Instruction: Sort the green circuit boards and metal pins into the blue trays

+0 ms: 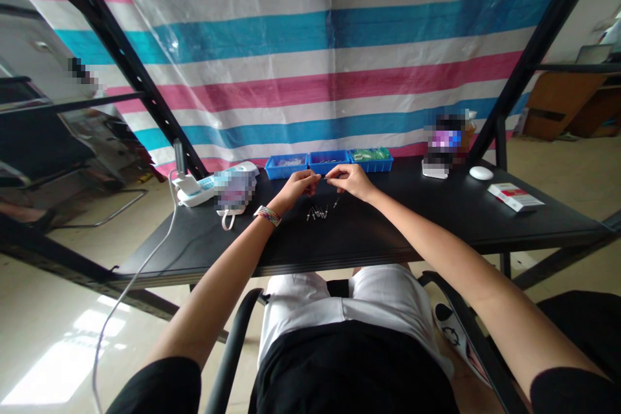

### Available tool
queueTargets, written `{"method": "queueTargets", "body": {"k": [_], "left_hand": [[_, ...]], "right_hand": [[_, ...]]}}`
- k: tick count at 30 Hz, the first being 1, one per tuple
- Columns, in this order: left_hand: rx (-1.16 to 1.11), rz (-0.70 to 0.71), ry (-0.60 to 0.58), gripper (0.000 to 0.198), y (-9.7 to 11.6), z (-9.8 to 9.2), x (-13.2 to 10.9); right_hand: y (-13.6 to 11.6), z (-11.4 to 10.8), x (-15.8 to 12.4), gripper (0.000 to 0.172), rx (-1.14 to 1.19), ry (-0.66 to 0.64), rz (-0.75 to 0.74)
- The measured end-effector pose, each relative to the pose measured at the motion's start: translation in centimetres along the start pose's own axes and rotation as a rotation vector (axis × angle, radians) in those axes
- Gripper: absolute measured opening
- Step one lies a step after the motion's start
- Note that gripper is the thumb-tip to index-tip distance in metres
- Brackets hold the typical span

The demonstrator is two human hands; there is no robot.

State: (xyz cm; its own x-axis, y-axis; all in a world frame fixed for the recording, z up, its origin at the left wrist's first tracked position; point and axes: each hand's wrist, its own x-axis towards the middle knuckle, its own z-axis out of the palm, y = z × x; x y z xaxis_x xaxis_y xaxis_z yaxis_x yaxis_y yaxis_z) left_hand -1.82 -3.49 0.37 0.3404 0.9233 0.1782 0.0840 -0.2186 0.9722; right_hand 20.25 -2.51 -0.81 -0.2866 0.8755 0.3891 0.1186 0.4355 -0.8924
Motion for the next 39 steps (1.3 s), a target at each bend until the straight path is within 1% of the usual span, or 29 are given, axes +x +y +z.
{"method": "queueTargets", "body": {"k": [4,9,15,17,19,21,23,25,26,27,28,30,31,32,34,35,36,37,39], "left_hand": [[0.007,0.003,0.024,0.038,0.0,-0.1,0.0],[0.001,0.034,0.006,0.037,-0.2,-0.1,0.0],[-0.001,0.074,-0.002,0.036,0.2,0.2,-0.2],[-0.011,0.069,0.003,0.036,0.3,0.2,-0.2],[-0.032,0.052,0.011,0.035,0.3,0.2,-0.3],[-0.059,0.033,0.029,0.034,0.3,0.2,-0.2],[-0.083,0.022,0.049,0.032,0.1,0.0,-0.1],[-0.092,0.017,0.058,0.031,-0.1,-0.1,0.0],[-0.093,0.016,0.059,0.03,-0.1,-0.2,0.0],[-0.093,0.017,0.057,0.03,-0.2,-0.2,0.0],[-0.092,0.02,0.056,0.029,-0.2,-0.2,0.1],[-0.094,0.029,0.051,0.028,-0.1,-0.2,0.0],[-0.094,0.034,0.05,0.028,0.0,-0.2,0.0],[-0.093,0.035,0.048,0.028,0.1,-0.2,-0.1],[-0.092,0.034,0.049,0.028,0.2,-0.1,-0.2],[-0.094,0.032,0.047,0.028,0.2,-0.1,-0.2],[-0.096,0.031,0.043,0.028,0.2,0.0,-0.2],[-0.098,0.032,0.037,0.028,0.2,0.0,-0.3],[-0.096,0.037,0.025,0.027,0.2,0.0,-0.3]], "right_hand": [[-0.1,-0.1,0.1,0.028,0.063,0.024,0.016],[0.1,-0.3,0.2,0.033,0.132,0.04,0.05],[0.4,-0.2,0.1,0.03,0.143,-0.01,0.055],[0.5,-0.2,0.5,0.028,0.133,-0.002,0.038],[0.7,-0.3,1.3,0.027,0.108,0.073,0.009],[0.9,-0.6,2.3,0.025,0.065,0.202,-0.007],[1.3,-1.0,3.2,0.029,0.016,0.305,0.015],[1.8,-1.5,3.5,0.041,-0.04,0.329,0.056],[2.0,-1.8,3.4,0.043,-0.082,0.323,0.063],[2.1,-2.1,3.2,0.041,-0.132,0.317,0.055],[2.1,-2.3,2.9,0.035,-0.187,0.31,0.035],[1.7,-2.6,2.1,0.023,-0.276,0.25,-0.015],[1.4,-2.7,1.8,0.02,-0.3,0.17,-0.028],[1.1,-2.8,1.5,0.019,-0.317,0.054,-0.034],[0.3,-2.8,1.0,0.018,-0.358,-0.224,-0.047],[0.0,-2.8,0.9,0.019,-0.385,-0.343,-0.061],[-0.2,-2.7,0.8,0.02,-0.414,-0.43,-0.076],[-0.4,-2.6,0.7,0.02,-0.44,-0.485,-0.087],[-0.5,-2.5,0.6,0.02,-0.467,-0.541,-0.079]]}}
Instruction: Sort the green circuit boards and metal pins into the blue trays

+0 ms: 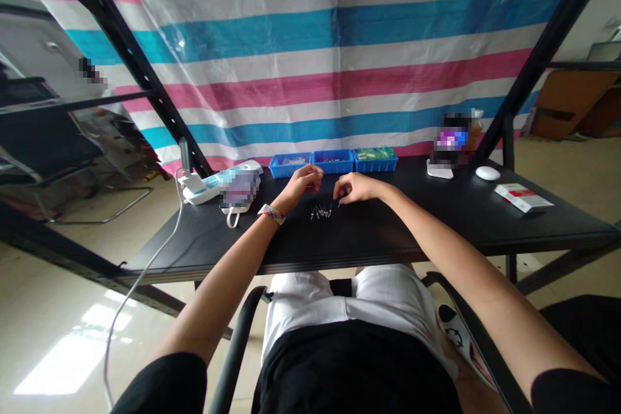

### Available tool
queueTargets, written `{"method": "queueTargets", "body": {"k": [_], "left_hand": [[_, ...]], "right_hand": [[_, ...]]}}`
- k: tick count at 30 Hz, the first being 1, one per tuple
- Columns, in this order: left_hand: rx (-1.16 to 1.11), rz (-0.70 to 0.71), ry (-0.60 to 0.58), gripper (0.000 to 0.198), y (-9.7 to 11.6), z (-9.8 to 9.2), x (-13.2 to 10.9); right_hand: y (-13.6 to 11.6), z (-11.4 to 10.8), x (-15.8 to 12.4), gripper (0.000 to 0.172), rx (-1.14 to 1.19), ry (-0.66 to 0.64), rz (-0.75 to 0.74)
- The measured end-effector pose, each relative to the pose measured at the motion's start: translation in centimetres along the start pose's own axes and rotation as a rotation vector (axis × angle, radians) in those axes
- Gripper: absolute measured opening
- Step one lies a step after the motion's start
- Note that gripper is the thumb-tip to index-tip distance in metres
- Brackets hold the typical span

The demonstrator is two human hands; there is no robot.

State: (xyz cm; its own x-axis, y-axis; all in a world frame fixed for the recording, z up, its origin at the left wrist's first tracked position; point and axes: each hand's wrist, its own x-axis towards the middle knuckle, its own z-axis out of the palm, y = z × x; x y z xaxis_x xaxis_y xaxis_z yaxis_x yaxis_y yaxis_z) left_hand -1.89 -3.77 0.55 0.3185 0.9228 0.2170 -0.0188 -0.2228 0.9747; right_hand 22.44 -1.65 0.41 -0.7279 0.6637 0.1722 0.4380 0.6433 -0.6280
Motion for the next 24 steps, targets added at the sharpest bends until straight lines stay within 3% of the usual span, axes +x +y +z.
{"method": "queueTargets", "body": {"k": [9,14,20,24], "left_hand": [[0.009,-0.02,-0.006,0.023,0.14,0.13,-0.05],[0.033,-0.025,-0.003,0.024,0.17,0.2,-0.14],[0.041,-0.025,-0.002,0.024,0.2,0.14,-0.15],[0.054,-0.025,-0.002,0.025,-0.01,0.08,0.01]], "right_hand": [[-0.02,0.06,-0.36,0.012,0.08,-0.112,0.045],[-0.44,0.37,-0.38,0.011,0.005,-0.022,0.106],[-0.74,0.14,-0.32,0.021,-0.115,0.208,0.138],[-0.72,-0.45,-0.51,0.023,-0.08,0.122,0.177]]}}
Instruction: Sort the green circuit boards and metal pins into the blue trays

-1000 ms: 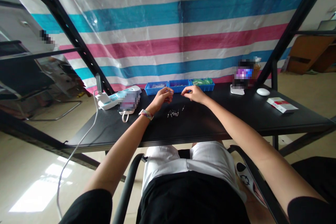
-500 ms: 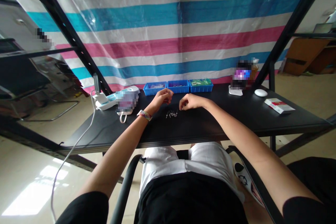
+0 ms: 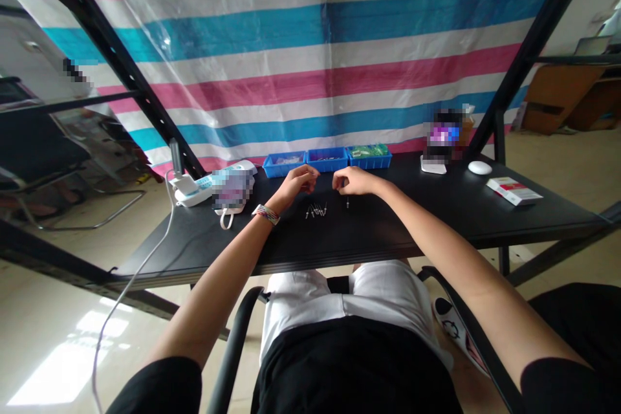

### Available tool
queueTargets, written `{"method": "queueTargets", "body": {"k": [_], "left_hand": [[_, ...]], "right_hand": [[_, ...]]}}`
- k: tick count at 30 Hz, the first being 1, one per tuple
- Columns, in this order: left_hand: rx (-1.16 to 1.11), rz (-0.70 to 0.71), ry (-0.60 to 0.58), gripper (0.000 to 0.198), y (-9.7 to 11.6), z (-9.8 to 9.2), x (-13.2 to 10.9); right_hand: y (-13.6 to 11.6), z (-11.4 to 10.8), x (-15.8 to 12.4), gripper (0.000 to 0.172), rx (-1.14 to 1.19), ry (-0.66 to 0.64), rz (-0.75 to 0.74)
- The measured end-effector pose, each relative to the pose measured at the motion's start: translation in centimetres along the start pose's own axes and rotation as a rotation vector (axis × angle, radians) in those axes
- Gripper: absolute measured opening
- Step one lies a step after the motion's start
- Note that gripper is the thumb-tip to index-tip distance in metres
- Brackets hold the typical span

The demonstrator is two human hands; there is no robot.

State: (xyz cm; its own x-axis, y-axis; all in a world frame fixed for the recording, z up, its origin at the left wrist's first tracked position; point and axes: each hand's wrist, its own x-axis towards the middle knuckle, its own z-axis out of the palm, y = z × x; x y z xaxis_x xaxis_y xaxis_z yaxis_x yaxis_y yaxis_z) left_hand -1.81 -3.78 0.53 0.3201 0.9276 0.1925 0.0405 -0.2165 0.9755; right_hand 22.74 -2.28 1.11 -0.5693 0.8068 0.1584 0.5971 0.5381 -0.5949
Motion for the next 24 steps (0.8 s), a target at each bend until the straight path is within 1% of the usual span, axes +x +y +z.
{"method": "queueTargets", "body": {"k": [3,6,7,11,13,15,17,19,21,24], "left_hand": [[0.006,0.0,-0.002,0.026,-0.2,0.0,0.1],[0.009,-0.007,0.002,0.025,-0.1,0.0,0.1],[0.01,-0.008,0.003,0.025,-0.1,0.0,0.1],[0.012,-0.011,-0.003,0.021,0.1,0.0,0.0],[0.017,-0.017,-0.008,0.021,0.1,0.0,0.0],[0.022,-0.022,-0.01,0.022,0.1,0.0,0.0],[0.023,-0.019,-0.012,0.023,0.0,0.0,0.0],[0.025,-0.011,-0.017,0.024,0.0,0.0,0.0],[0.036,-0.006,-0.026,0.025,0.0,-0.1,0.1],[0.1,-0.021,-0.042,0.029,-0.2,-0.2,0.2]], "right_hand": [[0.0,-0.5,-0.1,0.021,0.003,-0.083,0.027],[0.0,-0.9,-0.3,0.01,0.007,-0.113,0.068],[0.0,-1.0,-0.3,0.01,0.016,-0.144,0.09],[0.5,-1.6,-0.7,0.032,0.091,-0.328,0.188],[0.9,-1.8,-0.9,0.036,0.151,-0.391,0.217],[1.2,-2.0,-1.0,0.034,0.201,-0.413,0.229],[1.3,-1.9,-0.9,0.029,0.223,-0.395,0.197],[1.3,-1.6,-0.7,0.024,0.237,-0.327,0.105],[1.1,-0.9,-0.4,0.023,0.279,-0.226,0.012],[0.8,0.5,0.2,0.026,0.402,-0.06,-0.035]]}}
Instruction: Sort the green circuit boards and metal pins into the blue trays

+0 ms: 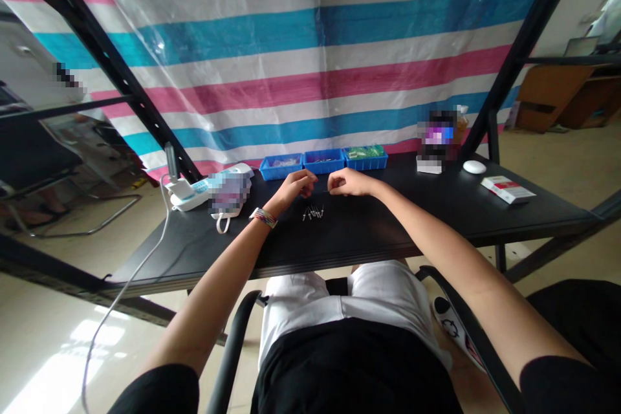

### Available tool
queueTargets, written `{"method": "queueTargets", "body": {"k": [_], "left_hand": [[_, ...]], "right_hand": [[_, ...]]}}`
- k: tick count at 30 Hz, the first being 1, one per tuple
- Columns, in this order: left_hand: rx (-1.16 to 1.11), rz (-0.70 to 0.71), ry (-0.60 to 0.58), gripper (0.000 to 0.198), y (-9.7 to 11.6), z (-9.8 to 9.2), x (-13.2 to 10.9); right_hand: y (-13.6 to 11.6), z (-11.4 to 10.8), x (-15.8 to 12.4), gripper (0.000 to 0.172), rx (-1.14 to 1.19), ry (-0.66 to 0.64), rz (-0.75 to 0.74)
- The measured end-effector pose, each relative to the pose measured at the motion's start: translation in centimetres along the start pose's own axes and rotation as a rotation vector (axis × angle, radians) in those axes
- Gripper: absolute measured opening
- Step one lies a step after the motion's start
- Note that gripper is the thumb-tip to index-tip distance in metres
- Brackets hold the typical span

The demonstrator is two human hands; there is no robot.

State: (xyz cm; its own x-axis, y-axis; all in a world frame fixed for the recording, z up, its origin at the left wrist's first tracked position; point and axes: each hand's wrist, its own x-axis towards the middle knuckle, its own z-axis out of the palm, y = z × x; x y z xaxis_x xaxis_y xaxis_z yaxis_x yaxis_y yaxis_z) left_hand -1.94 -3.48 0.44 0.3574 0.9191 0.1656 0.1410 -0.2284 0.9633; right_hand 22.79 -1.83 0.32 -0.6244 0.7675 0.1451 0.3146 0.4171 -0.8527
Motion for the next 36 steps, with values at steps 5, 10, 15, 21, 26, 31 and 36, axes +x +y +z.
{"method": "queueTargets", "body": {"k": [5,10,15,21,26,31,36], "left_hand": [[0.097,-0.018,0.004,0.037,-0.5,-0.1,0.4],[0.111,0.008,-0.012,0.039,-0.7,-0.1,0.5],[0.099,-0.013,-0.003,0.044,-0.6,-0.1,0.3],[0.038,-0.018,-0.029,0.041,-0.4,-0.1,0.2],[0.01,0.043,0.038,0.037,-0.1,-0.2,0.1],[0.017,0.106,0.074,0.037,0.2,-0.1,0.0],[0.037,0.132,0.084,0.036,-0.2,-0.3,0.1]], "right_hand": [[0.4,1.9,0.6,0.032,0.097,0.207,-0.086],[0.1,2.3,0.7,0.033,0.118,0.303,-0.113],[-0.4,2.4,0.6,0.034,0.096,0.334,-0.118],[-0.3,2.6,0.9,0.036,0.136,0.368,-0.119],[-0.1,2.4,1.1,0.038,0.282,0.378,0.015],[-0.2,2.1,0.9,0.045,0.356,0.352,0.127],[-0.1,2.1,0.9,0.041,0.398,0.323,0.149]]}}
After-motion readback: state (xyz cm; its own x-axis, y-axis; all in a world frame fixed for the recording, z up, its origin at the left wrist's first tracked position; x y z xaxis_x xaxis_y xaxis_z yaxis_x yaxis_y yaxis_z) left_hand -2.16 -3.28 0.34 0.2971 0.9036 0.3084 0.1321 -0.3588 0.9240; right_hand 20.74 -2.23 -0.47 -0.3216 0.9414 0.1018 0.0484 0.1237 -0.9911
